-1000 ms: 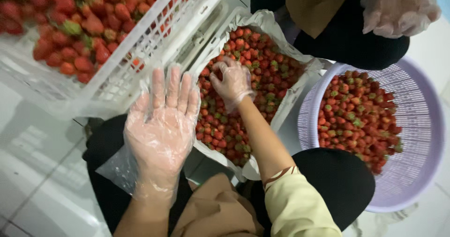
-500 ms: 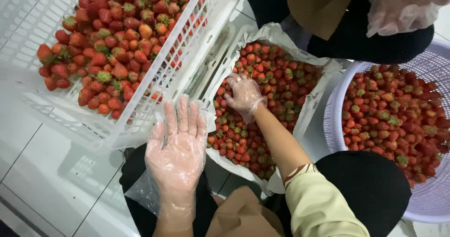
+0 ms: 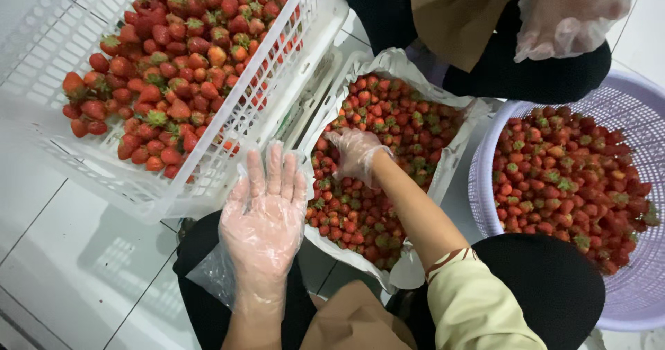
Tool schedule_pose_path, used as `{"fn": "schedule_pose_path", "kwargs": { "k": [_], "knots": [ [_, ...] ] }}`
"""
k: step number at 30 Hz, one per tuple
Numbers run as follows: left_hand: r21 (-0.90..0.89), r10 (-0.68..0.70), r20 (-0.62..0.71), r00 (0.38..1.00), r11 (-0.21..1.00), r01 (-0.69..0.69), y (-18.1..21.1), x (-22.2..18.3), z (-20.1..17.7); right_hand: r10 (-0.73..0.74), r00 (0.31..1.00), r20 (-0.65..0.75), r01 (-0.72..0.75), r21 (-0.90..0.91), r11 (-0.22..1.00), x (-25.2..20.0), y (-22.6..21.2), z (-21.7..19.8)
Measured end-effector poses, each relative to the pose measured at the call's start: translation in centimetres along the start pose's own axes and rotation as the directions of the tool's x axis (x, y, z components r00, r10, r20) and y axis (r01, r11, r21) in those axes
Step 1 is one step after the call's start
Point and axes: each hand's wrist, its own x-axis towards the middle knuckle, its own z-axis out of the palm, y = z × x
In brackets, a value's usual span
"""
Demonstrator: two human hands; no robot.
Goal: The person sits on the floor and sorts strawberries by hand, picking them from a white crate and placing them into a purple basket. The person wears disposable gloves and handles the fruit one at a time.
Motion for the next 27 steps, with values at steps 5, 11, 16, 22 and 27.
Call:
{"fn": "schedule_pose_path", "kwargs": {
  "k": [5,11,16,22,27],
  "knots": [
    [-0.019,-0.016,-0.028,0.999,1.0,0.015,-0.3,0.1,0.1,-0.007,0.999,0.034,0.006,0.015,1.0,0.5,0.6,0.8],
    [0.029,0.0,-0.027,1.0,1.0,0.001,-0.5,0.3,0.2,0.091,0.99,0.108,-0.081,-0.093,0.992,1.6,0.8,2.0],
    [0.078,-0.005,-0.058,0.998,0.997,0.01,-0.8,0.5,0.1,0.131,0.991,-0.016,-0.132,-0.095,0.987,1.8,1.4,3.0],
    [0.082,-0.062,-0.015,0.998,0.995,0.063,-1.2,0.6,-0.4,0.117,0.992,0.05,-0.105,-0.198,0.975,1.5,0.1,3.8],
    [0.112,-0.042,-0.06,0.997,0.993,0.048,-1.6,0.8,-0.4,0.082,0.995,0.059,-0.066,-0.23,0.971,1.3,0.0,4.0]
  ]
}}
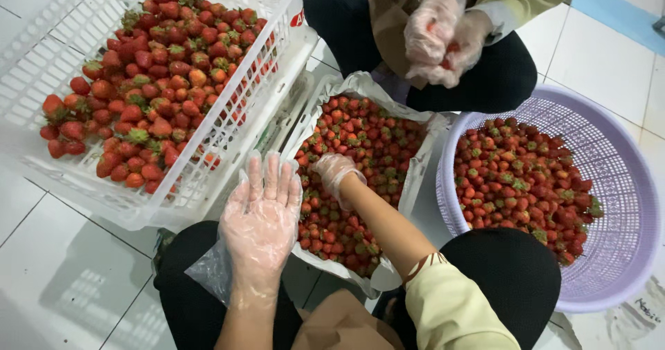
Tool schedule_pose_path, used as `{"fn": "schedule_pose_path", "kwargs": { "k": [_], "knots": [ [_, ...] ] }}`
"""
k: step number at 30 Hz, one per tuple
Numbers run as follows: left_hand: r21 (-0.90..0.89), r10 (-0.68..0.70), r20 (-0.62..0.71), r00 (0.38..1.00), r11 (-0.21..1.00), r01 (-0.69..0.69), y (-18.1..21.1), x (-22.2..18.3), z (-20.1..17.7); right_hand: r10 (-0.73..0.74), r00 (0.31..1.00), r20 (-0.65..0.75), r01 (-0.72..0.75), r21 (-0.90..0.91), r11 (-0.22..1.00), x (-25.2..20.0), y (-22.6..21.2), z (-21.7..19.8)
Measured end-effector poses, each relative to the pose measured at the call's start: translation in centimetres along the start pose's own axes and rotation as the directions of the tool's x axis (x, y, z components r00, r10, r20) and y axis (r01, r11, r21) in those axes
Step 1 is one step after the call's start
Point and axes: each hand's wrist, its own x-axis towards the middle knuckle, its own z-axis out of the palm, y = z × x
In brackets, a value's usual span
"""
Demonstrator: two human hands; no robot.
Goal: The person sits on the floor and sorts strawberries by hand, picking them from a white crate and placing them into a purple basket. The person wears disposable gloves and handles the fruit one at a time.
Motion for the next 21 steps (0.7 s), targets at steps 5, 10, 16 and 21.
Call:
{"fn": "schedule_pose_path", "kwargs": {
  "k": [5,10,16,21],
  "knots": [
    [0.081,0.024,-0.012,1.0,0.996,-0.023,-0.4,1.2,-0.9,0.088,0.994,0.067,-0.102,0.262,0.96,-0.6,1.2,-0.3],
    [0.121,0.057,0.023,0.998,0.991,-0.06,-2.2,3.3,-3.0,-0.118,0.992,0.033,0.053,0.755,0.653,-2.8,5.3,-3.1],
    [0.181,0.008,-0.123,0.992,0.983,0.014,-7.6,3.5,-3.6,-0.374,0.658,-0.654,0.752,0.544,0.372,-10.0,5.8,-7.2],
    [0.155,-0.138,-0.11,0.984,0.976,0.154,-9.4,1.4,-2.3,-0.074,0.713,-0.697,0.556,0.498,0.666,-18.7,0.0,-5.3]
  ]
}}
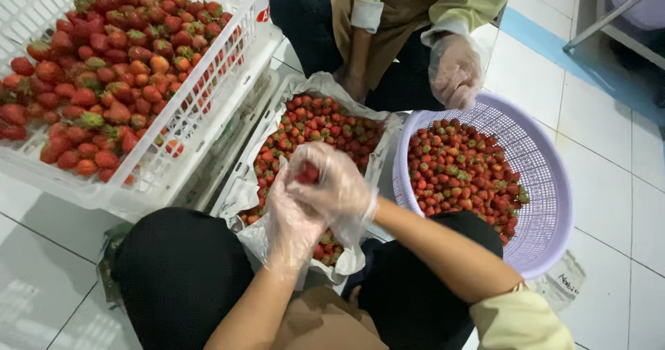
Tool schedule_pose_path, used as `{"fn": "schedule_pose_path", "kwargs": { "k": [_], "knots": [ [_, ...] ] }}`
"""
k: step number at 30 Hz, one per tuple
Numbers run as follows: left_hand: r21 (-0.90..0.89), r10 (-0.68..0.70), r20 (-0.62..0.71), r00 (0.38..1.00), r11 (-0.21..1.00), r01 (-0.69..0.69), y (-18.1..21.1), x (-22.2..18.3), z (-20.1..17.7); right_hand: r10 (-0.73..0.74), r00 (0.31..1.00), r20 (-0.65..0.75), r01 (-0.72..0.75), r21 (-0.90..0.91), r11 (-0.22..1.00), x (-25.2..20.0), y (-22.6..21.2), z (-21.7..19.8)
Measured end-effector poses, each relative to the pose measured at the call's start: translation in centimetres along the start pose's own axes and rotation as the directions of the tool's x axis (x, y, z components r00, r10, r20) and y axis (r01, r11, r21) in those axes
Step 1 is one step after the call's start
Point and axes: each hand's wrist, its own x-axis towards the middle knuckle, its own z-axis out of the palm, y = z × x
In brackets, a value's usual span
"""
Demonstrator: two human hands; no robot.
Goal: The person sits on the floor and sorts strawberries by hand, picking them from a white crate and placing them into a purple basket. The person wears disposable gloves and handles the fruit one at a time.
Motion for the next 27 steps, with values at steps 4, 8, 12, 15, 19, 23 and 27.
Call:
{"fn": "schedule_pose_path", "kwargs": {
  "k": [4,8,12,15,19,23,27],
  "knots": [
    [-0.044,-0.007,0.105,0.994,0.999,0.012,0.3,-0.5,0.5,-0.225,0.973,-0.044,0.202,-0.3,0.932,-1.4,-2.4,0.3],
    [0.015,-0.035,0.03,0.999,0.999,0.034,0.9,-0.3,-0.2,-0.267,0.963,-0.049,0.243,-0.277,0.929,-1.1,-3.9,-0.5],
    [0.135,0.129,0.188,0.974,0.979,-0.156,1.4,-0.3,-1.3,-0.365,0.93,-0.03,0.338,-0.313,0.887,-1.0,-4.6,-1.3],
    [0.018,0.125,0.199,0.972,0.991,-0.131,1.6,-1.1,-1.1,-0.283,0.958,-0.047,0.278,-0.101,0.955,-1.5,-4.6,-1.6],
    [-0.322,-0.014,0.095,0.995,0.946,0.044,1.7,-2.1,1.3,0.087,0.965,-0.247,0.007,0.358,0.934,-2.5,-5.0,-3.1],
    [-0.396,-0.065,0.159,0.985,0.91,0.124,2.7,-3.3,3.0,0.099,0.976,-0.195,0.061,0.675,0.735,-2.2,-5.4,-5.1],
    [-0.356,-0.017,0.252,0.968,0.928,0.109,3.3,-3.9,3.0,0.087,0.996,0.02,-0.089,0.352,0.932,-1.8,-5.7,-5.2]
  ]
}}
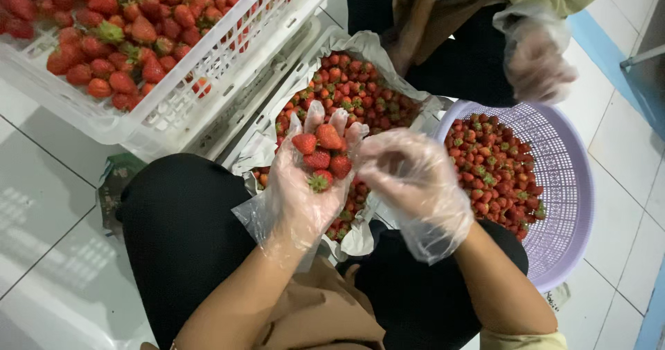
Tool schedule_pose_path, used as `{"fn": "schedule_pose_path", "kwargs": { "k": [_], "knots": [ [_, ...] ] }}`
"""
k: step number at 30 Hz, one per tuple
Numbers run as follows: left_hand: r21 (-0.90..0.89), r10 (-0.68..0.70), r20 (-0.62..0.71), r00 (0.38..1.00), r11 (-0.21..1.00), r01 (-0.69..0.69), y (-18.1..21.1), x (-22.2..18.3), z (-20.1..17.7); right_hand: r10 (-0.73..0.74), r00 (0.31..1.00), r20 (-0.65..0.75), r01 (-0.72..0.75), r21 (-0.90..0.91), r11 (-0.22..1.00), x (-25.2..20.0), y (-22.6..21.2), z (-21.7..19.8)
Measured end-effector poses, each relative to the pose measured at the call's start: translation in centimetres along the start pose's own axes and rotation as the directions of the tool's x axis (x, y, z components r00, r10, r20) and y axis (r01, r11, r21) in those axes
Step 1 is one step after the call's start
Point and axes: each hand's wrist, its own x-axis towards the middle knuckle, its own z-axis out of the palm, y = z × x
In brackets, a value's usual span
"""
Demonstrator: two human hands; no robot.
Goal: The person sits on the floor and sorts strawberries by hand, picking them from a white crate and placing them into a purple basket. The person wears disposable gloves and handles the fruit one at a time.
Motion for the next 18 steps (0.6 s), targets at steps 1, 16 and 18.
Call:
{"fn": "schedule_pose_path", "kwargs": {
  "k": [1,16,18],
  "knots": [
    [0.031,-0.007,0.041,0.999,1.0,0.006,0.1,-0.1,-0.1,0.052,0.999,-0.001,-0.051,-0.092,0.994,-0.3,0.1,0.5],
    [-0.097,0.004,0.005,1.0,0.995,-0.003,0.2,0.0,-1.0,0.038,0.997,-0.07,0.011,0.598,0.802,-1.7,3.0,1.0],
    [-0.139,-0.047,0.092,0.995,0.988,0.06,0.2,-0.3,-0.8,-0.082,0.992,-0.092,0.121,0.587,0.8,-1.9,2.7,0.2]
  ]
}}
